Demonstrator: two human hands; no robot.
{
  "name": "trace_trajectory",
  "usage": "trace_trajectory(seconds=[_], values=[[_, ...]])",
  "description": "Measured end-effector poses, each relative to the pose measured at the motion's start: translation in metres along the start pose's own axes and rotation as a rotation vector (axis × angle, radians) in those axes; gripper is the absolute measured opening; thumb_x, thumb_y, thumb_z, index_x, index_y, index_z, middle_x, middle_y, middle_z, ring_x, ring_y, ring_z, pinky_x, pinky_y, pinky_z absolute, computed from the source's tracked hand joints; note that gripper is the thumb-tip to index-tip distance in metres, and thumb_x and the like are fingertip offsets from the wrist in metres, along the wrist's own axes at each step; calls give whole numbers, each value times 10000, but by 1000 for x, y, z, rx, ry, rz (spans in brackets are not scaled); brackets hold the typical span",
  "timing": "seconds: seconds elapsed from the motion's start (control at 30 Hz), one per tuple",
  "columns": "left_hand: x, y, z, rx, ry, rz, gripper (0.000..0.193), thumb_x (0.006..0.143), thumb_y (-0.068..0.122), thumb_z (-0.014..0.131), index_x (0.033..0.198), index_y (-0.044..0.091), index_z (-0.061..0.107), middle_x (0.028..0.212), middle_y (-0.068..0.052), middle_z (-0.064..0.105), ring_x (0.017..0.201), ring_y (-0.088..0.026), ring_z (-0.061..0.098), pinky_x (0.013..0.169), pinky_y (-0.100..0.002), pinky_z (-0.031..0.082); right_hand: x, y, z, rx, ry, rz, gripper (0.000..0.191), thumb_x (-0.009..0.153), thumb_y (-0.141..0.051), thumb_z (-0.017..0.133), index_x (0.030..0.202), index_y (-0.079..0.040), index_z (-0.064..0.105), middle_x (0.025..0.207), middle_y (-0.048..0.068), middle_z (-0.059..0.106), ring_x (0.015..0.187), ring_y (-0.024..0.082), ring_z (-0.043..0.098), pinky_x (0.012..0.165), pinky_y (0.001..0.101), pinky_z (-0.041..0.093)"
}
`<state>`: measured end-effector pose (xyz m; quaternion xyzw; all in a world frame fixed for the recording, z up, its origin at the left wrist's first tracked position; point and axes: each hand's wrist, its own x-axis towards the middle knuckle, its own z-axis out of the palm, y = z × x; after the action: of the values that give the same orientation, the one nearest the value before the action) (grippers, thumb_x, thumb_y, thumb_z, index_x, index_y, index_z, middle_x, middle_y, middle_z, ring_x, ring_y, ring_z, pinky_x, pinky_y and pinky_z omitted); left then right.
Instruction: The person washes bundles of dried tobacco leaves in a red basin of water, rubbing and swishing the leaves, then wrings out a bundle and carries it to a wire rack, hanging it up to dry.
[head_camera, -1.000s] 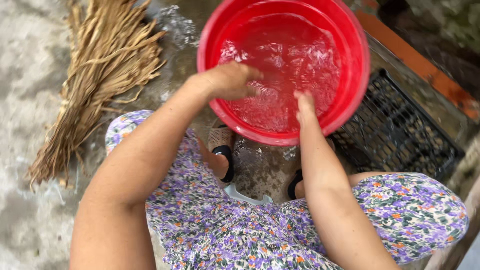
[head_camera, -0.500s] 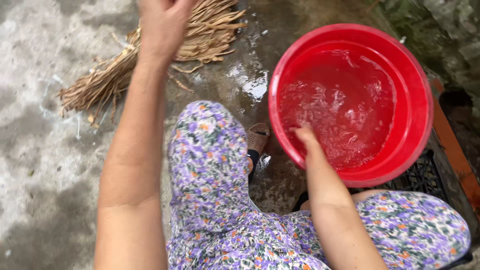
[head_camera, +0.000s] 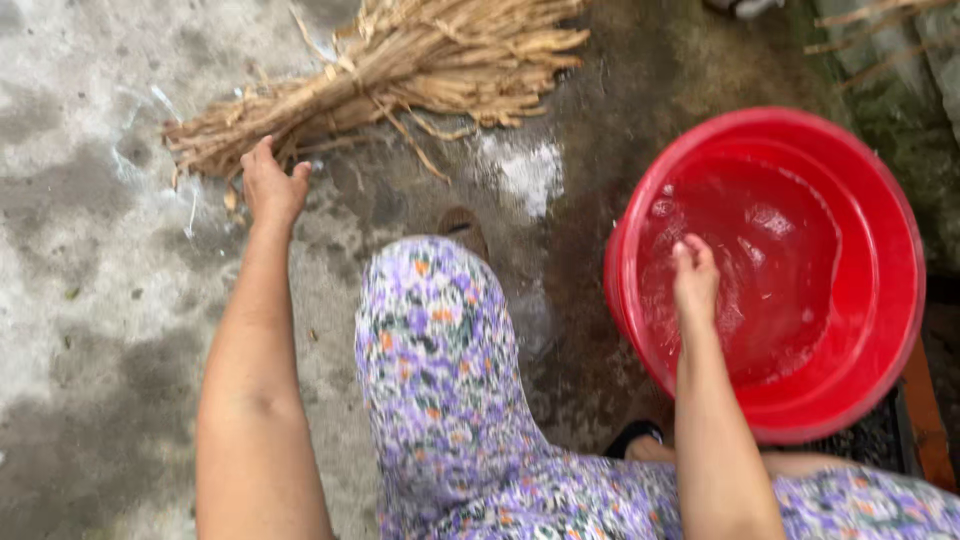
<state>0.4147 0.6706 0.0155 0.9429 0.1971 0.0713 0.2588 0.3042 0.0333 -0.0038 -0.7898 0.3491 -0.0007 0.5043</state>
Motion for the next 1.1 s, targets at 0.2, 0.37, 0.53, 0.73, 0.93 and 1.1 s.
trace_trajectory(seconds=[0.2,0.37,0.53,0.73,0.93,1.1], values=[[60,23,31,124,-20,111,906,830,328,905,1544,92,399,1598,-166,390,1464,-389,360,1151,-541,352,-53,-23,54,-271,-141,-342,776,1047,-461,592,1621,-28,300,1644,245,373,1508,371,368,1201,465,313],[110,41,63,304,-247,48,1153,709,420,929,1571,132,220,1613,-175,287,1511,-368,222,1135,-614,251,-78,-40,69,-588,-49,-373,989,917,-470,711,1608,22,201,1581,313,368,1457,455,397,1171,506,353],[126,42,90,543,-405,-25,1276,739,474,904,1703,88,163,1375,-243,539,1265,-372,485,1027,-565,398,-86,-53,74,-668,-32,-249,980,896,-458,706,1605,-3,204,1582,292,377,1385,461,454,1089,530,415],[61,35,102,425,-171,309,709,732,474,906,1294,113,668,1153,-125,588,1203,-297,499,983,-510,409,-87,-59,78,-712,0,-293,983,884,-401,745,1607,-10,207,1569,296,395,1378,474,469,1079,536,433],[119,-13,77,473,-517,36,1128,626,532,930,1531,280,305,1693,-208,3,1530,-432,13,1121,-760,88,-90,-64,81,-719,-1,-213,1011,848,-388,772,1603,-32,202,1542,299,411,1346,482,491,1048,544,448],[158,-9,80,810,-704,41,1599,501,628,966,1654,304,-95,1709,-155,-116,1576,-407,-50,1175,-731,133,-92,-69,81,-739,3,-229,1029,847,-410,776,1599,-20,191,1519,316,418,1317,501,505,1017,558,465]])
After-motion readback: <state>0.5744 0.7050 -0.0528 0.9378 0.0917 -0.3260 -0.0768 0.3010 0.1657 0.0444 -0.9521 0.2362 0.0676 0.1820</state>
